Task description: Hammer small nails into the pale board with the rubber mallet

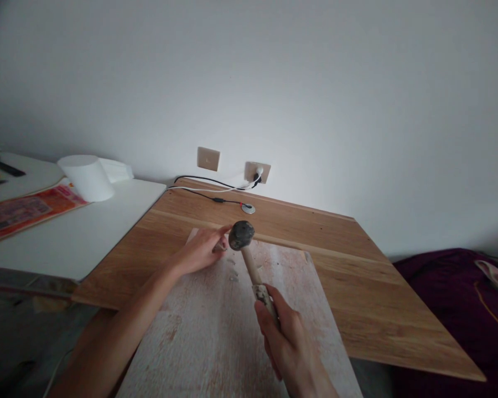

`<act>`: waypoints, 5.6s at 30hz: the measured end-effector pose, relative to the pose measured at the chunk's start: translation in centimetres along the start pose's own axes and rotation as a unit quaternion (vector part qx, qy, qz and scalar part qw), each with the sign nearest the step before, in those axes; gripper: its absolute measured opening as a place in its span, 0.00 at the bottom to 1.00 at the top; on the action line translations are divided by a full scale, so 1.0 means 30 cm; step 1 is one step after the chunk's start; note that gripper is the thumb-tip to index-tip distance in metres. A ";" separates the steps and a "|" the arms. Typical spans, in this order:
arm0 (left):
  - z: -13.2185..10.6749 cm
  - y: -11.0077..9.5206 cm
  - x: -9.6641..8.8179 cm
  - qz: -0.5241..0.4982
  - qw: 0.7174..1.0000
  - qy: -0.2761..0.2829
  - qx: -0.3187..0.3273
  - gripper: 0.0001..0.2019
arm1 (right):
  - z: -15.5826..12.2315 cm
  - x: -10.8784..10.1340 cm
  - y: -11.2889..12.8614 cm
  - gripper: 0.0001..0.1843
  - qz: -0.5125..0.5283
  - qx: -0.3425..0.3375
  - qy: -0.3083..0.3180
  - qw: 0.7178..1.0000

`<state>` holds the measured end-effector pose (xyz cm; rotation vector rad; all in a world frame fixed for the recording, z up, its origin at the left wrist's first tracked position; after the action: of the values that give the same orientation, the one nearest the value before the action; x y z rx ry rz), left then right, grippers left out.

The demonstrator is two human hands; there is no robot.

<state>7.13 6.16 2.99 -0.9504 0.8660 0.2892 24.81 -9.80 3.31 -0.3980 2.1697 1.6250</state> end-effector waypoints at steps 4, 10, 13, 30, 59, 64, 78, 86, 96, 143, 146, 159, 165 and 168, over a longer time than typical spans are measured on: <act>-0.005 -0.006 -0.012 0.010 1.000 -0.021 0.002 0.38 | 0.018 0.046 -0.025 0.33 0.007 0.004 0.044 0.999; 0.001 0.003 0.010 0.015 1.000 -0.008 0.001 0.33 | -0.006 -0.039 -0.024 0.28 0.016 -0.002 -0.037 0.999; 0.004 0.008 0.015 0.010 1.000 -0.018 0.008 0.31 | -0.007 -0.070 -0.052 0.28 0.004 0.008 -0.053 0.999; 0.001 -0.009 -0.010 -0.024 1.000 -0.011 0.011 0.35 | -0.008 0.006 0.016 0.30 -0.001 0.011 0.014 1.000; 0.010 0.008 0.013 -0.021 0.998 -0.033 0.042 0.27 | -0.007 -0.033 -0.003 0.29 -0.019 0.025 0.007 0.999; -0.001 -0.007 -0.004 -0.030 0.999 -0.017 0.037 0.29 | -0.021 -0.004 0.059 0.29 -0.021 0.000 0.002 1.000; 0.005 0.005 0.004 0.024 0.999 -0.031 0.025 0.35 | 0.005 -0.054 -0.064 0.24 0.014 0.035 -0.052 0.998; 0.004 -0.002 0.006 0.029 0.999 -0.023 0.031 0.40 | 0.015 -0.054 -0.090 0.24 0.014 0.034 -0.038 0.999; -0.008 0.014 0.006 -0.017 0.999 -0.013 0.025 0.47 | 0.001 0.006 0.025 0.28 0.011 -0.004 -0.003 1.000; 0.012 0.009 0.015 0.018 0.999 -0.015 0.034 0.36 | 0.011 -0.027 -0.097 0.28 -0.032 0.032 -0.023 0.999; 0.011 0.013 0.014 -0.008 0.999 -0.009 0.032 0.37 | 0.000 -0.021 -0.040 0.29 -0.014 0.016 -0.013 1.000; -0.012 0.037 0.012 -0.010 1.000 0.028 -0.009 0.46 | 0.029 0.034 -0.031 0.31 -0.004 -0.001 0.026 1.000; -0.020 0.018 -0.019 0.011 1.000 0.007 0.027 0.39 | -0.033 -0.086 -0.083 0.32 0.037 0.036 -0.070 0.996; -0.025 -0.026 -0.064 0.027 0.998 -0.011 0.049 0.30 | -0.040 -0.126 -0.158 0.34 0.023 0.048 -0.094 0.994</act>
<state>5.97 5.39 4.68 -0.8328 0.8782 0.3012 30.11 -12.35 1.39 -0.1590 2.1178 1.5096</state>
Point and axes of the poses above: each hand's wrist, its own z-axis towards the middle knuckle, its own x-axis out of the palm, y = z × x, the point moved 8 cm from there along z, towards the middle knuckle, and after that the axes turned 3 degrees about -y, right-handed, at the moved point
